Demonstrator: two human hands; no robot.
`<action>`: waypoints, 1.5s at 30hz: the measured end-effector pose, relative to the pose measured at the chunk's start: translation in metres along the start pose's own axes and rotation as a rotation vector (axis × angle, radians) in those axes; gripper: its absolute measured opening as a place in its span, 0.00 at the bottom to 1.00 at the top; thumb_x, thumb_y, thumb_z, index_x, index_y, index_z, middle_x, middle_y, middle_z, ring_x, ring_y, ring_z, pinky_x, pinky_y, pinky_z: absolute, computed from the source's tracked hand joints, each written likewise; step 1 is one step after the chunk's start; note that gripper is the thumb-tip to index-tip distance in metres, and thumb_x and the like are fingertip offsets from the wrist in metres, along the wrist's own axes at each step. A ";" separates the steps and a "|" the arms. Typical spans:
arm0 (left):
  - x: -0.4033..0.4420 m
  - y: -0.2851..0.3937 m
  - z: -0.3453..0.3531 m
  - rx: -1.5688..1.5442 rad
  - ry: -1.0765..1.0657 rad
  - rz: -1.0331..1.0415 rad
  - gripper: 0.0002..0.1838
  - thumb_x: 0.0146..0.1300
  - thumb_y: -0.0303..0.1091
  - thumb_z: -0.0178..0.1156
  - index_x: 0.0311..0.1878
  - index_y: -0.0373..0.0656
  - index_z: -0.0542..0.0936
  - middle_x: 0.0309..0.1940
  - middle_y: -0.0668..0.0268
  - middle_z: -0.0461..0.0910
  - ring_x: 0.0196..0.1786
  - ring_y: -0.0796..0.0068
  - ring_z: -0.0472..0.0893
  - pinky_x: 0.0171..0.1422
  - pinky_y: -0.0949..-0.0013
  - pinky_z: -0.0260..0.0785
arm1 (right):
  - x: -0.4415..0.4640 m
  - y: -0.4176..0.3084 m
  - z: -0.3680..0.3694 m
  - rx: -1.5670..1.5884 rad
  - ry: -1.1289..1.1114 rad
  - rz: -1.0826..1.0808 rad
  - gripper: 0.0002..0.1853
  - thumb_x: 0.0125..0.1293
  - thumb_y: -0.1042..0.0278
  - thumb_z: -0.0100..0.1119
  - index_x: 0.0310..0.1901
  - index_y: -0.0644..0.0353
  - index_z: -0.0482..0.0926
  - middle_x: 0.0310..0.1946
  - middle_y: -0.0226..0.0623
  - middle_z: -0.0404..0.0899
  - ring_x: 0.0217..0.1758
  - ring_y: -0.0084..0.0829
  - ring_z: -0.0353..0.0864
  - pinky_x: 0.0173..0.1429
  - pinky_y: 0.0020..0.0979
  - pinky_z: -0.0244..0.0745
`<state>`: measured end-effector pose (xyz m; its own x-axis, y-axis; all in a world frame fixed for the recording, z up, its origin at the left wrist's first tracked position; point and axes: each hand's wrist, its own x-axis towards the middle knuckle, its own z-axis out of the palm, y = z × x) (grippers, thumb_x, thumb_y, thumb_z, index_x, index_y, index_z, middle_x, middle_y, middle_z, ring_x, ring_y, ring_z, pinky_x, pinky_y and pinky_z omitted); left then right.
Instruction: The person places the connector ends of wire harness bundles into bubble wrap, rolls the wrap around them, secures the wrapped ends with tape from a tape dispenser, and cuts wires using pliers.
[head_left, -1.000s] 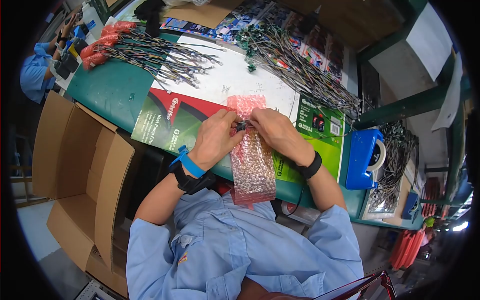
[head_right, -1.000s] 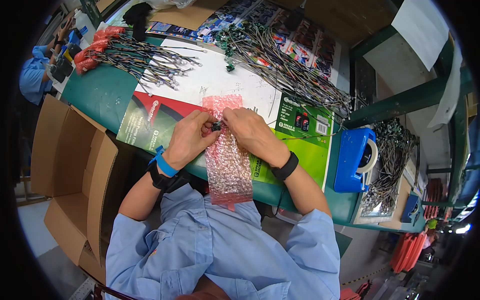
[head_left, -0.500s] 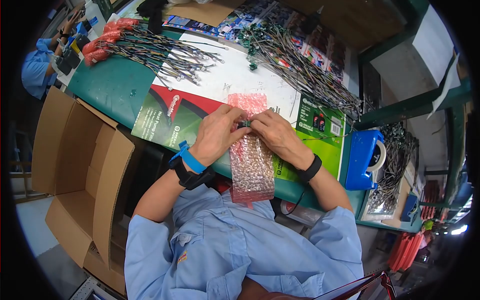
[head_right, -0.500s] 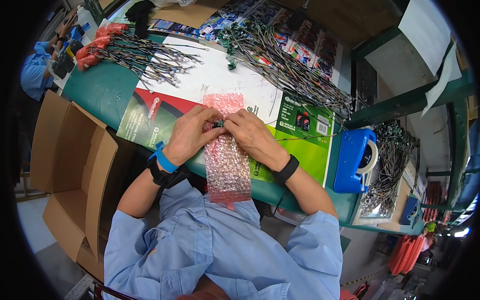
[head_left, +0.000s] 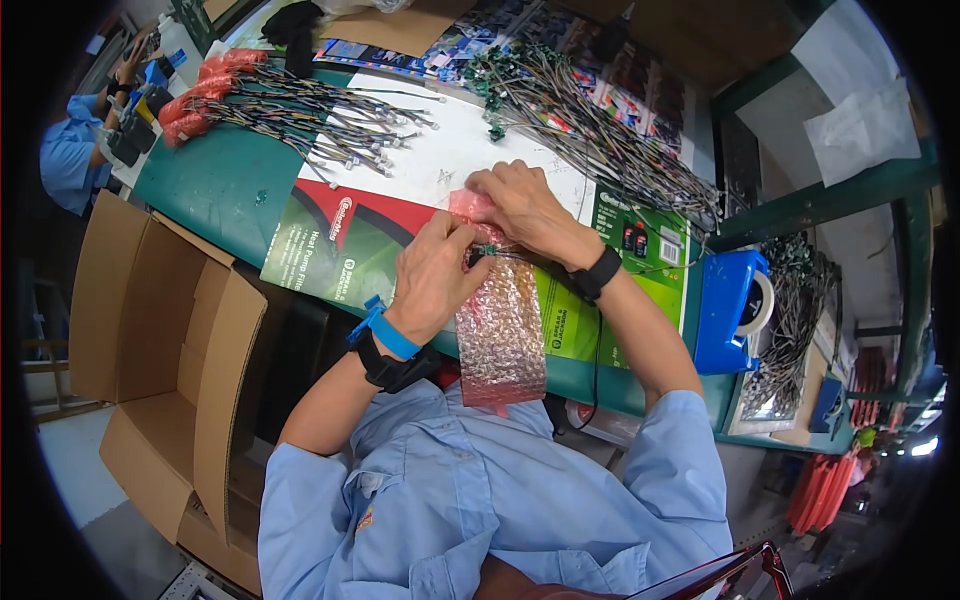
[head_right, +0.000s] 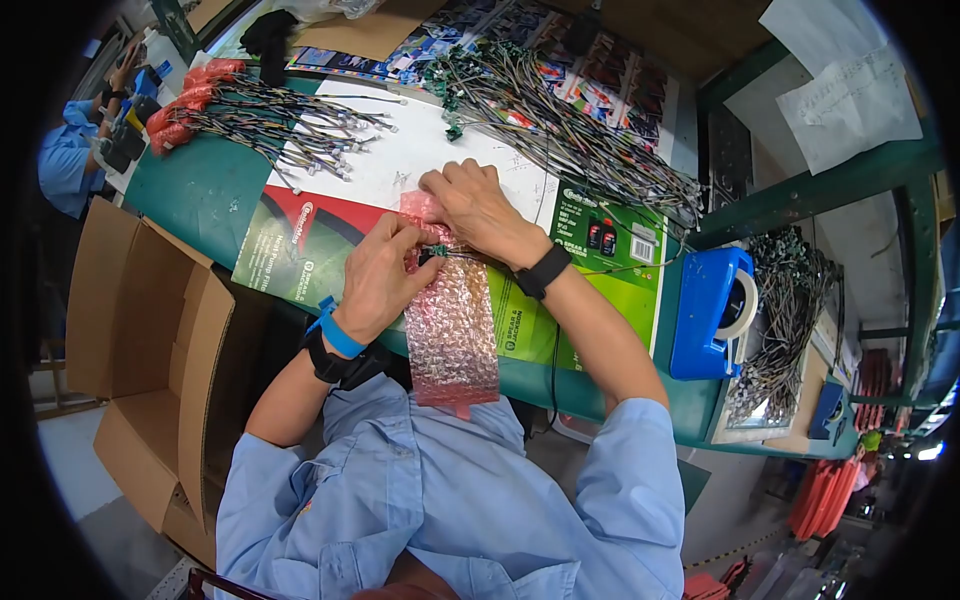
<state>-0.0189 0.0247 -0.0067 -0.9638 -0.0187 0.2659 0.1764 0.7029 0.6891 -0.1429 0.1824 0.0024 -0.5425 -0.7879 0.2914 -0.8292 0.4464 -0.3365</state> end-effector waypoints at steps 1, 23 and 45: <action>0.000 -0.001 0.001 0.021 0.037 0.047 0.14 0.53 0.33 0.73 0.43 0.42 0.85 0.38 0.62 0.79 0.40 0.59 0.82 0.43 0.59 0.76 | 0.001 0.003 0.003 0.016 -0.058 0.012 0.14 0.62 0.73 0.66 0.49 0.60 0.79 0.43 0.44 0.77 0.46 0.47 0.76 0.49 0.43 0.71; 0.019 -0.016 -0.040 -0.203 -0.050 0.203 0.12 0.58 0.25 0.67 0.46 0.39 0.84 0.40 0.55 0.82 0.46 0.53 0.83 0.52 0.58 0.76 | -0.083 -0.068 -0.014 0.100 -0.086 -0.096 0.19 0.63 0.74 0.61 0.56 0.69 0.77 0.51 0.47 0.75 0.57 0.46 0.77 0.61 0.39 0.76; -0.001 -0.020 -0.016 -0.202 -0.057 0.232 0.12 0.57 0.22 0.68 0.45 0.36 0.86 0.48 0.57 0.84 0.52 0.56 0.82 0.58 0.61 0.77 | 0.042 0.076 -0.011 -0.316 0.255 0.097 0.09 0.58 0.74 0.66 0.42 0.56 0.84 0.37 0.38 0.74 0.47 0.43 0.77 0.50 0.42 0.75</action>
<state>-0.0181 -0.0007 -0.0106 -0.9017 0.1700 0.3976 0.4240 0.5278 0.7359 -0.2302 0.1872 -0.0013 -0.6032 -0.6231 0.4979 -0.7517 0.6529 -0.0935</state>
